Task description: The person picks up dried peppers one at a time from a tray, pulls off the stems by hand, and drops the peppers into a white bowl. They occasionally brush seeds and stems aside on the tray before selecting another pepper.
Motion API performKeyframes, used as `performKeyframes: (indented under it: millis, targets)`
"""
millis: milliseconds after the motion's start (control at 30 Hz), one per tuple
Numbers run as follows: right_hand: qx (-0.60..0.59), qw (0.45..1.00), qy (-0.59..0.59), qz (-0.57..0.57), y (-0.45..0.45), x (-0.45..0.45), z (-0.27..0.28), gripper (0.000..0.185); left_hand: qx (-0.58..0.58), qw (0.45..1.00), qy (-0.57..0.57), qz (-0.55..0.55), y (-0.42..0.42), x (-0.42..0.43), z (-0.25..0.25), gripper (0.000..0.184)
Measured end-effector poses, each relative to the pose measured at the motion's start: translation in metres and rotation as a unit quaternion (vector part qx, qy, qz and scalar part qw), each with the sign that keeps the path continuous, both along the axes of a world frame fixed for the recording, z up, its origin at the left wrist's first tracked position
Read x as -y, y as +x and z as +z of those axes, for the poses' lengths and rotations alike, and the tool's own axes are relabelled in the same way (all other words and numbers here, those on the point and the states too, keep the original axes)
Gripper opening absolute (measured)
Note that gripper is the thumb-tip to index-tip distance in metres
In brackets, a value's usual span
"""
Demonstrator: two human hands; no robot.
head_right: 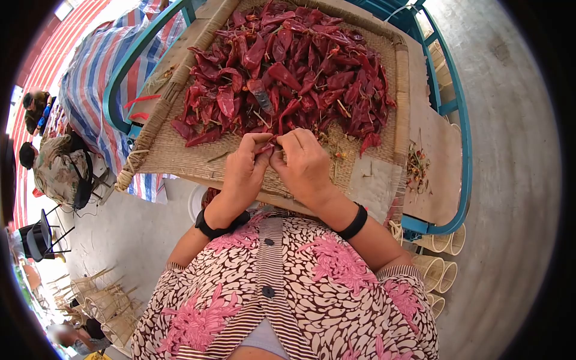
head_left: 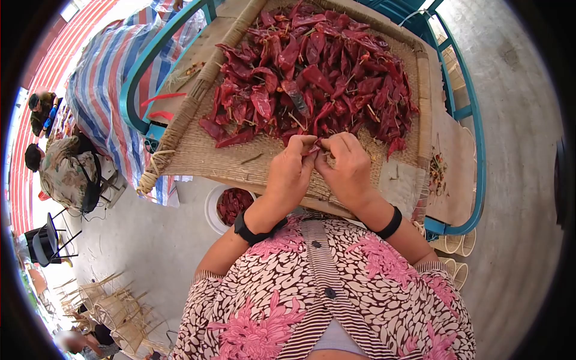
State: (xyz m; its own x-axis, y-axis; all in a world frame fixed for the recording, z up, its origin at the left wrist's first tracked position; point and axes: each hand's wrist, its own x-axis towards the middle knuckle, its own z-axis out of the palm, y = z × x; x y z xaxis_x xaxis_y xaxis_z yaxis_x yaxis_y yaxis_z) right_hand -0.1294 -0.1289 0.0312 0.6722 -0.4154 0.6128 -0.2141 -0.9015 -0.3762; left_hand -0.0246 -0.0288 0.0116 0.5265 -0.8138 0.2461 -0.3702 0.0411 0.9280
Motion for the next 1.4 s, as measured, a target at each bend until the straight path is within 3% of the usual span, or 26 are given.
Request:
performKeyframes:
  millis: [267, 300, 367, 500, 600, 667, 700, 867, 900, 967, 1067, 1167, 1267, 1400]
  targets:
    - [-0.021, 0.975, 0.215, 0.052, -0.008, 0.009, 0.009, 0.011, -0.202, 0.976, -0.070, -0.027, 0.006, 0.002, -0.017, 0.013]
    - [-0.028, 0.978, 0.201, 0.056, -0.010, 0.010, 0.008, 0.011, -0.231, 0.969, -0.083, -0.030, 0.006, 0.003, -0.018, 0.012]
    - [-0.044, 0.982, 0.174, 0.062, -0.013, 0.012, 0.006, 0.010, -0.152, 0.987, -0.054, -0.023, 0.004, 0.001, -0.013, 0.012]
    - [-0.072, 0.964, 0.254, 0.026, -0.014, 0.006, 0.016, 0.011, 0.036, 0.999, -0.008, 0.000, -0.003, -0.003, -0.010, 0.013]
    - [-0.057, 0.974, 0.221, 0.001, -0.012, 0.004, 0.007, 0.010, 0.077, 0.996, -0.043, 0.002, -0.009, 0.000, -0.015, 0.015]
    - [-0.044, 0.976, 0.212, -0.002, -0.011, 0.006, 0.004, 0.009, 0.004, 0.999, -0.053, 0.007, -0.013, -0.001, -0.012, 0.016]
    - [-0.038, 0.960, 0.278, 0.006, -0.011, 0.008, 0.005, 0.009, -0.032, 0.998, -0.058, 0.010, -0.014, -0.001, -0.010, 0.016]
    - [0.004, 0.809, 0.583, 0.074, -0.016, 0.016, 0.007, 0.009, -0.310, 0.946, -0.054, -0.080, 0.001, -0.002, -0.014, 0.014]
    - [0.004, 0.807, 0.586, 0.072, -0.016, 0.016, 0.007, 0.009, -0.371, 0.920, -0.069, -0.102, 0.003, -0.001, -0.012, 0.014]
    - [0.002, 0.804, 0.591, 0.068, -0.015, 0.016, 0.007, 0.009, -0.353, 0.931, -0.037, -0.090, 0.000, -0.002, -0.002, 0.016]
    - [-0.055, 0.960, 0.269, 0.055, -0.014, 0.015, 0.009, 0.008, -0.326, 0.942, -0.013, -0.081, 0.002, 0.000, 0.002, 0.018]
    - [-0.058, 0.961, 0.265, 0.053, -0.013, 0.007, 0.012, 0.008, -0.385, 0.916, -0.052, -0.103, 0.007, 0.002, -0.010, 0.016]
    - [0.010, 0.821, 0.563, 0.094, -0.015, 0.007, 0.013, 0.008, -0.470, 0.868, -0.098, -0.128, 0.006, 0.003, -0.015, 0.011]
    - [0.081, 0.663, 0.731, 0.141, -0.017, 0.013, 0.003, 0.008, -0.568, 0.799, -0.120, -0.156, 0.005, 0.004, -0.020, 0.008]
